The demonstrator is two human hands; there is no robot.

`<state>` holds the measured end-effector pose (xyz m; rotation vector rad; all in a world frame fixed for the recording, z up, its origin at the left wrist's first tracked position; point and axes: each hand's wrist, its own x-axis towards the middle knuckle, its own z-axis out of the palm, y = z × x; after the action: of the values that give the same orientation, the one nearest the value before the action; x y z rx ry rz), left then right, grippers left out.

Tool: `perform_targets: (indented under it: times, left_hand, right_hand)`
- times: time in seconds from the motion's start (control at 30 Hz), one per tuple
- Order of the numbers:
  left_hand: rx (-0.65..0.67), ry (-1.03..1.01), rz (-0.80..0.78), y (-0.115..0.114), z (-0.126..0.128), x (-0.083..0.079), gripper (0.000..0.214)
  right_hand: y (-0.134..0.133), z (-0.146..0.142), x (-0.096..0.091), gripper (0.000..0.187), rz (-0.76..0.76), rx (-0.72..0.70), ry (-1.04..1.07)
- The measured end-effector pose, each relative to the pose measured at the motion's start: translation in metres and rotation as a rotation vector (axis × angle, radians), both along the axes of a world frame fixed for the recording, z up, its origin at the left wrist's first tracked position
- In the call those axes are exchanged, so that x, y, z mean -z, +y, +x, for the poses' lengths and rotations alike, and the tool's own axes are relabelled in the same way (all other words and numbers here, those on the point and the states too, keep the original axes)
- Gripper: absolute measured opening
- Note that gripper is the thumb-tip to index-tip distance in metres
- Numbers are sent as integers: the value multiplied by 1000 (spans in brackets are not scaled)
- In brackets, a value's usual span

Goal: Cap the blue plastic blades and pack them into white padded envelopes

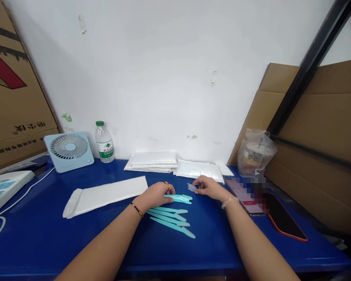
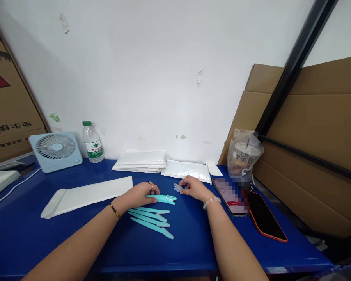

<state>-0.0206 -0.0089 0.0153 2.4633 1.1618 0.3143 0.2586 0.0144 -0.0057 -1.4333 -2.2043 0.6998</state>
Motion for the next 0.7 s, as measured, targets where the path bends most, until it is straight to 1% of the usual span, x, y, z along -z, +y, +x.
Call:
perform_targets:
  times: [0.1,0.2,0.3,0.33,0.4,0.47,0.5,0.57,0.63,0.7]
  left_hand:
    - [-16,34,-2,-1,-4,-1,30]
    - [-23,25,0,0,-6,0,38]
    - [-16,3,2,0,-6,0,42]
    - [-18,-10,4,0,-7,-2,43]
    - [-18,-48,6,-2,-7,-7,41]
    - [18,-65,-17,-5,-8,-13,36]
    - [52,-49,-38,-7,-8,-15,33]
    - [107,19,-85,-10,-7,-18,30]
    - [111,86,-122,-13,-4,-17,26]
    - [86,114,-159,-15,-1,-14,23]
  right_hand:
    - [0,-2,-2,26,-42,-58,24]
    - [-3,1,-3,27,-76,-84,29]
    - [-8,4,-6,27,-107,-99,18]
    - [-10,5,-9,28,-101,-93,10]
    - [-15,4,-15,29,-39,-65,3]
    - [-22,-2,-23,25,27,-65,21]
    - [-26,-6,-26,22,31,-96,33]
    - [-33,-17,-28,21,-20,-203,34]
    - [-38,-30,-25,23,-82,-292,0]
    - [-42,-42,-21,27,-104,-319,-45]
